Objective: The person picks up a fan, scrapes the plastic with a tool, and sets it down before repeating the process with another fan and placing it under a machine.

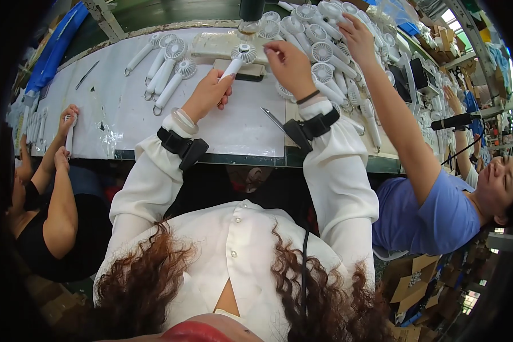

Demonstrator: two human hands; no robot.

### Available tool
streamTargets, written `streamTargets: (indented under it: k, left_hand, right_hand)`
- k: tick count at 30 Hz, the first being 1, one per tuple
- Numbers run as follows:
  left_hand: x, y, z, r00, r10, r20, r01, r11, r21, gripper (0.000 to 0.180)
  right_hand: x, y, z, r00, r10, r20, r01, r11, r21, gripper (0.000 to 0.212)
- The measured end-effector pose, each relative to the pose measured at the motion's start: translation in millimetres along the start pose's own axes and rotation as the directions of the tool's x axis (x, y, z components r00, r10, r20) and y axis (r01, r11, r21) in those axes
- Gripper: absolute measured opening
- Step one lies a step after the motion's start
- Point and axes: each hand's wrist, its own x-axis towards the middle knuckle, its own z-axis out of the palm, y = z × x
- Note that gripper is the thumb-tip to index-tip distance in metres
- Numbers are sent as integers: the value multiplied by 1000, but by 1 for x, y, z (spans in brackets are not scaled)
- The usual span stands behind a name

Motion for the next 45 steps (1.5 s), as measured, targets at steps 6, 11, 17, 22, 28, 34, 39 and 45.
streamTargets:
  k: [6,11,17,22,28,34,39,45]
  left_hand:
    - [-5,1,5,1000,-23,-18,21,997,-77,32]
    - [-5,-1,6,1000,-14,-22,12,996,-88,33]
    - [-7,-2,8,999,-28,-28,25,994,-102,35]
    - [5,-2,4,991,-47,125,90,926,-367,35]
    - [4,-6,3,967,18,254,134,814,-566,31]
    - [-51,-10,11,965,21,261,136,813,-566,31]
    - [-79,-9,27,959,34,283,127,838,-530,31]
    - [-104,1,34,965,-46,259,146,912,-383,33]
  right_hand:
    - [4,7,34,891,-453,32,446,857,-258,25]
    - [3,4,37,868,-483,114,484,774,-409,32]
    - [2,11,38,856,-488,170,512,754,-413,34]
    - [3,15,37,849,-506,151,527,788,-318,36]
    - [-7,12,23,847,-486,216,524,830,-190,30]
    - [-39,-14,-10,823,-513,246,526,850,11,26]
    - [-70,-26,-22,839,-470,274,476,878,49,29]
    - [-92,-33,-35,822,-467,327,467,880,83,27]
